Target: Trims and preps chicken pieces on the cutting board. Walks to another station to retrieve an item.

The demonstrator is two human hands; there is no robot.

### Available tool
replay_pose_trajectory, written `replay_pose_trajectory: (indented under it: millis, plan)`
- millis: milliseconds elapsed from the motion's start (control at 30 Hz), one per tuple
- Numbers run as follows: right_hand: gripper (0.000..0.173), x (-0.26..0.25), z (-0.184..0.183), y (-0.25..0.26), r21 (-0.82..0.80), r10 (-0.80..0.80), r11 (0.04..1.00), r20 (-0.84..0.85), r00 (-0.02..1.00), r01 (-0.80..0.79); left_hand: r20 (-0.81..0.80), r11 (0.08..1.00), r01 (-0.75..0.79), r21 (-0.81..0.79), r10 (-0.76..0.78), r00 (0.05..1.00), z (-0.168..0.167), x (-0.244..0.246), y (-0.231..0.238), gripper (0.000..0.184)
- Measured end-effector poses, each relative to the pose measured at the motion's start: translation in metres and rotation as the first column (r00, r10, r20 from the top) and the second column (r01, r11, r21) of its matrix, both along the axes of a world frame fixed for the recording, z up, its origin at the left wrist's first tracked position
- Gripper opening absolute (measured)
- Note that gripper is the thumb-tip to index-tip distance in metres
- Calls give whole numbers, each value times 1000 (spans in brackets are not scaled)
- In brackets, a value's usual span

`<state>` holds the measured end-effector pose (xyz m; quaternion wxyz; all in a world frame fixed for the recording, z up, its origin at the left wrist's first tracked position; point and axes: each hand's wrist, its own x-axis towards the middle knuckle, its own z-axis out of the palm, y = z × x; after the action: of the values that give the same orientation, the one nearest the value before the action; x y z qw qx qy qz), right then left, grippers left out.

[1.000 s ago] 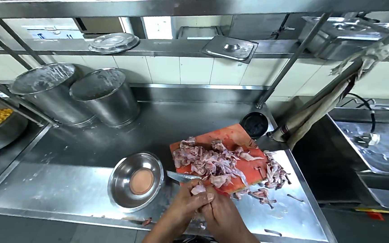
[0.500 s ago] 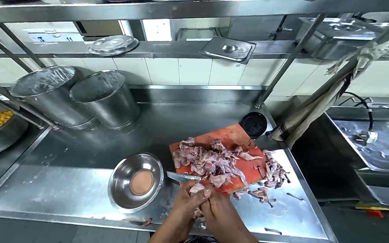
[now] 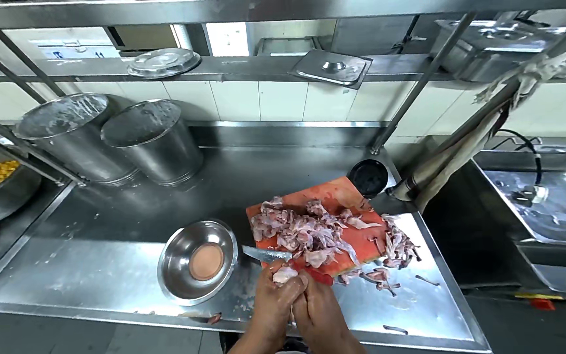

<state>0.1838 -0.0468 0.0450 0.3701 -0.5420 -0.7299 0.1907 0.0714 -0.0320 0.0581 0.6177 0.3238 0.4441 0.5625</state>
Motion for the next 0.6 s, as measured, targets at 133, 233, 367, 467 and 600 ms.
replay_pose_trajectory:
  millis: [133, 233, 367, 467, 600]
  plan:
    - [46, -6, -7, -7, 10, 40, 999, 36, 999, -41, -213, 978, -66, 198, 109, 971, -16, -6, 9, 10]
    - [43, -6, -12, -1, 3, 35, 999, 63, 997, -35, -347, 976, 17, 218, 61, 936, -21, -13, 19, 11]
    - [41, -6, -13, 5, -60, 46, 997, 103, 994, -40, -501, 983, 37, 179, 59, 863, -27, -21, 26, 23]
    - [43, -7, -16, 4, -91, 77, 994, 108, 991, -68, -349, 999, 43, 25, -32, 937, -31, -22, 31, 29]
    - [48, -6, -23, -7, -165, 111, 982, 105, 988, -93, -144, 975, 40, -219, -73, 987, -34, -25, 34, 54]
